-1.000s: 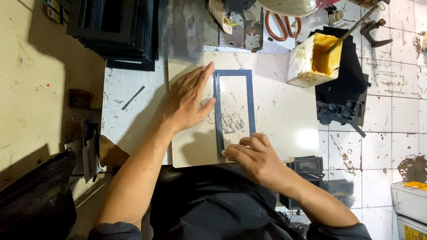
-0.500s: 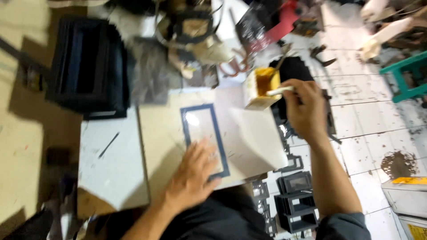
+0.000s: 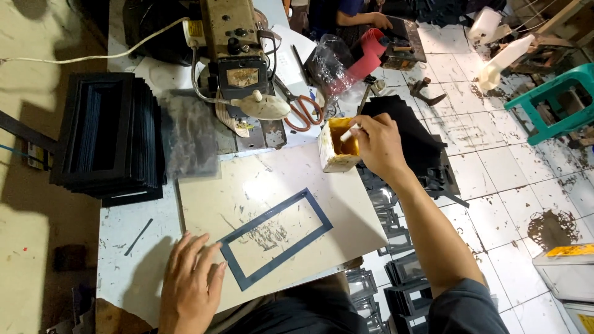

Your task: The person applies glue to the edges of rectangular leather frames using a spatula and stacks them.

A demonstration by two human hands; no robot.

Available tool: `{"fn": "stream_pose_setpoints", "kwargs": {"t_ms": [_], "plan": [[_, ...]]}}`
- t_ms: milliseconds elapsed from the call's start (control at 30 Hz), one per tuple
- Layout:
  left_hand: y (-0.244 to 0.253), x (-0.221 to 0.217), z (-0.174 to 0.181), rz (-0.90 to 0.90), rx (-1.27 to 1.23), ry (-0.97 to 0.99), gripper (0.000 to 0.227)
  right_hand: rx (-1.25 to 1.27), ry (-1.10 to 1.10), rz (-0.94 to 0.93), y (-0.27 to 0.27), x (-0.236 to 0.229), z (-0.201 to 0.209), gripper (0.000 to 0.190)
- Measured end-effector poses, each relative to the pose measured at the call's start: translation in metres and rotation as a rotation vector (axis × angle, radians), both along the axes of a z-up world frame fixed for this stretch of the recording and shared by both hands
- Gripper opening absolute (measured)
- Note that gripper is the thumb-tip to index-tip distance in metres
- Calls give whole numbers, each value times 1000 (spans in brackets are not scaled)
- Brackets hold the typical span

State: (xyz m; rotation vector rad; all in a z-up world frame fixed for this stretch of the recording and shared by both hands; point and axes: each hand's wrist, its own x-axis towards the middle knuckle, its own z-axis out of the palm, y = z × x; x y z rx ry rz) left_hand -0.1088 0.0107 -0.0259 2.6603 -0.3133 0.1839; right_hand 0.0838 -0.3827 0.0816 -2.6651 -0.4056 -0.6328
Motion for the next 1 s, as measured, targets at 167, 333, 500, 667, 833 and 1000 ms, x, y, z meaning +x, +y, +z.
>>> {"fn": "stream_pose_setpoints", "kwargs": {"t_ms": [167, 333, 500, 667, 833, 1000], "plan": [[-10, -4, -19, 121, -201, -44, 68, 38, 165, -27, -3, -6, 8, 13], [-11, 25, 9, 48, -222, -2, 77, 161, 298, -57, -15, -11, 27, 20], [-2, 53, 22, -24, -328, -125, 70, 321, 519, 60, -22, -19, 10, 19], [4, 64, -1, 31, -473, -182, 66, 534, 487, 475, 76, -79, 10, 18], [3, 69, -11, 19, -474, -273, 68, 364, 430, 477, 160, -97, -22, 22], [5, 69, -10, 5, -439, -217, 72, 295, 446, 489, 189, -94, -43, 23]]}}
